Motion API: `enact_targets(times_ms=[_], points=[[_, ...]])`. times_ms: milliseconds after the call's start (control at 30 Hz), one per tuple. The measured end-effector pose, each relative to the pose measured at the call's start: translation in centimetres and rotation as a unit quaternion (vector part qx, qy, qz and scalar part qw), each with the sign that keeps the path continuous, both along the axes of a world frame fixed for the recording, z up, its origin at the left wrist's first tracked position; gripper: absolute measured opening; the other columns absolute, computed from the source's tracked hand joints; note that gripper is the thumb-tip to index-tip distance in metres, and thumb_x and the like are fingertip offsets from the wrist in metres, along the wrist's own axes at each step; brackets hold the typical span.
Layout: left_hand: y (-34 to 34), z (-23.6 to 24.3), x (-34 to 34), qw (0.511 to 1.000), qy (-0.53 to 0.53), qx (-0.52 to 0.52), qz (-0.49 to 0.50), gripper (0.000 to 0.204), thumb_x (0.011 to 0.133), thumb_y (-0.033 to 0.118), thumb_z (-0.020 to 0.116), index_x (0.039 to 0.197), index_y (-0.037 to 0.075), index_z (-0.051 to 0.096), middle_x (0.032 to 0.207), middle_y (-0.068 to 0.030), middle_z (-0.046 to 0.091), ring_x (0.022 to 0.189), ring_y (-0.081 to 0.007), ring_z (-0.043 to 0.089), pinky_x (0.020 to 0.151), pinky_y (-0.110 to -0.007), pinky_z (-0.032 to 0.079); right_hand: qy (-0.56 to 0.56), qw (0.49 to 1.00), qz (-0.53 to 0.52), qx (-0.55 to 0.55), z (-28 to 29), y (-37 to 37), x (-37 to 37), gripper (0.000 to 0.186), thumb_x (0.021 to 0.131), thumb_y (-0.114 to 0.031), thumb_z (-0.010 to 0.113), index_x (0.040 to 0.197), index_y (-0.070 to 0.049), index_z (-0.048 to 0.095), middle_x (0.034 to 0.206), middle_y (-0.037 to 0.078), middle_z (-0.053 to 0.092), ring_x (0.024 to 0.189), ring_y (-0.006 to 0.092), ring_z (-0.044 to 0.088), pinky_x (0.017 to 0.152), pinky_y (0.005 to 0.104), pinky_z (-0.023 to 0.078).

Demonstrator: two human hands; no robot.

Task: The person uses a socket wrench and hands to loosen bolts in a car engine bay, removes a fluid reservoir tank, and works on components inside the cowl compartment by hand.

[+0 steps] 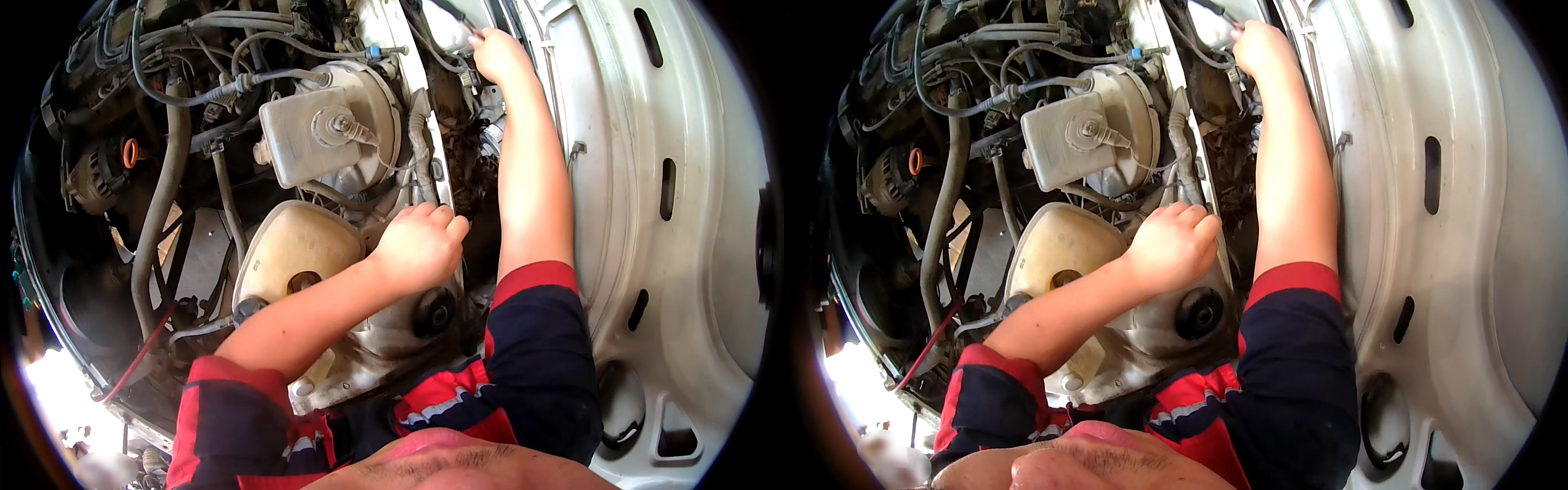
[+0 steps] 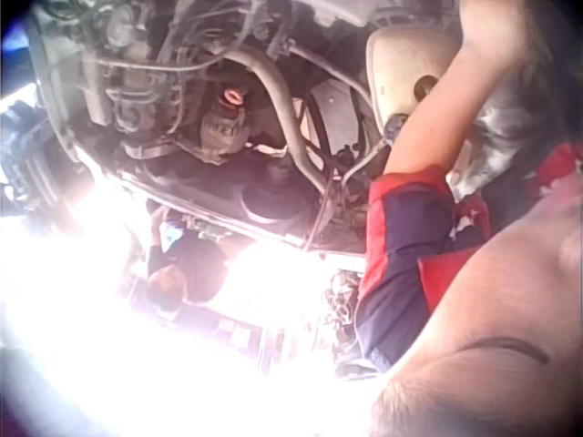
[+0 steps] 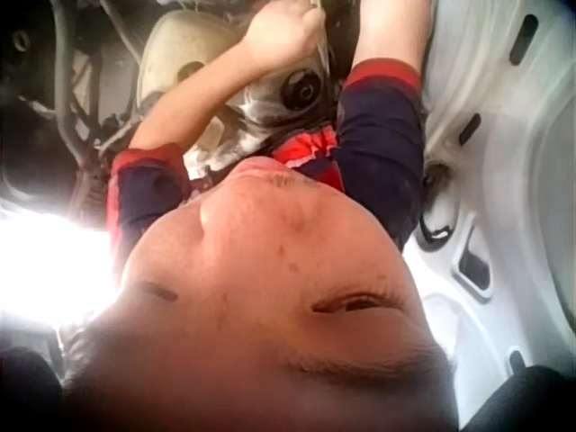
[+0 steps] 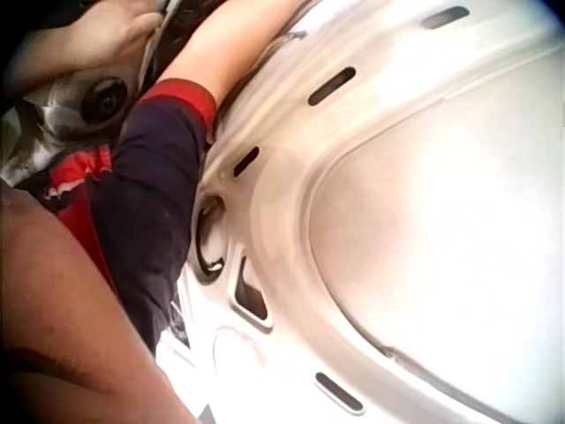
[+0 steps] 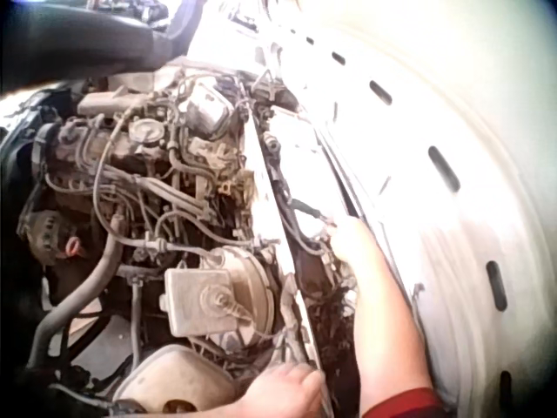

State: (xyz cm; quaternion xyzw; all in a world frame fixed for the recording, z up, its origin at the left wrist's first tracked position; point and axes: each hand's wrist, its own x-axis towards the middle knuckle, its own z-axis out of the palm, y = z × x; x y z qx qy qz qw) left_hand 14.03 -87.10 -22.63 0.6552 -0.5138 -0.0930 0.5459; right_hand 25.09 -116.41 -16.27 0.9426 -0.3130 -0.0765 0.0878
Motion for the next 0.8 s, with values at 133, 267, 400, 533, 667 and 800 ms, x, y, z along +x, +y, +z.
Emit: enact_targets(times_ms=[133, 267, 400, 533, 667, 800], points=[[-0.1, -1.4, -0.4, 0.996, -0.059, 0.022, -0.057, 0.013, 0.074, 0.015, 0.065, 0.075, 0.008, 0.055, 0.071, -0.0078, 0.059, 0.067, -0.0275, 0.062, 0.059, -0.041, 0.052, -0.081, 0.986, -0.141, -0.030, -1.5, -2.3, 1.0, 0.052, 0.102, -0.042, 0.040, 0.118, -0.001, 0.067, 0.117, 0.027, 0.065, 0.115, 0.0432, 0.060, 0.098, 0.0479, 0.047], [-0.1, -1.5, -0.4, 0.993, -0.072, 0.034, -0.082, 0.012, 0.075, 0.017, 0.064, 0.076, 0.008, 0.056, 0.070, -0.0079, 0.060, 0.065, -0.0279, 0.063, 0.058, -0.040, 0.052, -0.006, 0.990, -0.141, 0.026, -0.7, -3.4, -0.1, 0.049, 0.102, -0.039, 0.045, 0.118, 0.002, 0.066, 0.119, 0.028, 0.064, 0.115, 0.0421, 0.060, 0.099, 0.0450, 0.046], [-0.3, -1.9, -0.2, 0.992, -0.083, 0.051, -0.076, 0.012, 0.076, 0.017, 0.063, 0.077, 0.008, 0.057, 0.070, -0.0081, 0.062, 0.065, -0.0282, 0.064, 0.059, -0.041, 0.053, -0.028, 0.996, 0.015, 0.078, -0.6, -1.6, -1.9, 0.028, 0.099, -0.017, 0.053, 0.123, -0.008, 0.066, 0.116, 0.023, 0.066, 0.108, 0.0384, 0.063, 0.098, 0.0447, 0.049], [-0.4, -1.9, 0.3, 0.993, -0.074, 0.058, -0.070, 0.011, 0.076, 0.017, 0.063, 0.078, 0.007, 0.058, 0.072, -0.0089, 0.063, 0.066, -0.0286, 0.065, 0.060, -0.041, 0.053, -0.072, 0.997, 0.010, 0.025, -0.8, -0.2, -1.1, 0.037, 0.102, -0.029, 0.046, 0.124, -0.006, 0.064, 0.124, 0.022, 0.064, 0.115, 0.0401, 0.060, 0.100, 0.0457, 0.047], [-1.0, -2.3, 1.0, 0.991, -0.063, 0.093, -0.065, 0.012, 0.079, 0.018, 0.062, 0.081, 0.006, 0.060, 0.075, -0.0107, 0.065, 0.071, -0.0303, 0.067, 0.064, -0.042, 0.054, -0.009, 0.997, -0.068, -0.027, -1.5, -0.7, 0.8, 0.050, 0.102, -0.040, 0.039, 0.121, -0.001, 0.064, 0.122, 0.027, 0.062, 0.119, 0.0419, 0.057, 0.103, 0.0457, 0.044], [-1.6, -1.6, 1.3, 0.988, -0.049, 0.116, -0.086, 0.013, 0.081, 0.018, 0.061, 0.084, 0.005, 0.063, 0.079, -0.0121, 0.067, 0.075, -0.0320, 0.068, 0.068, -0.044, 0.055, 0.004, 0.991, -0.133, -0.005, -1.7, -5.3, 0.9, 0.054, 0.102, -0.040, 0.035, 0.121, 0.002, 0.064, 0.117, 0.028, 0.064, 0.113, 0.0433, 0.061, 0.097, 0.0469, 0.048]])
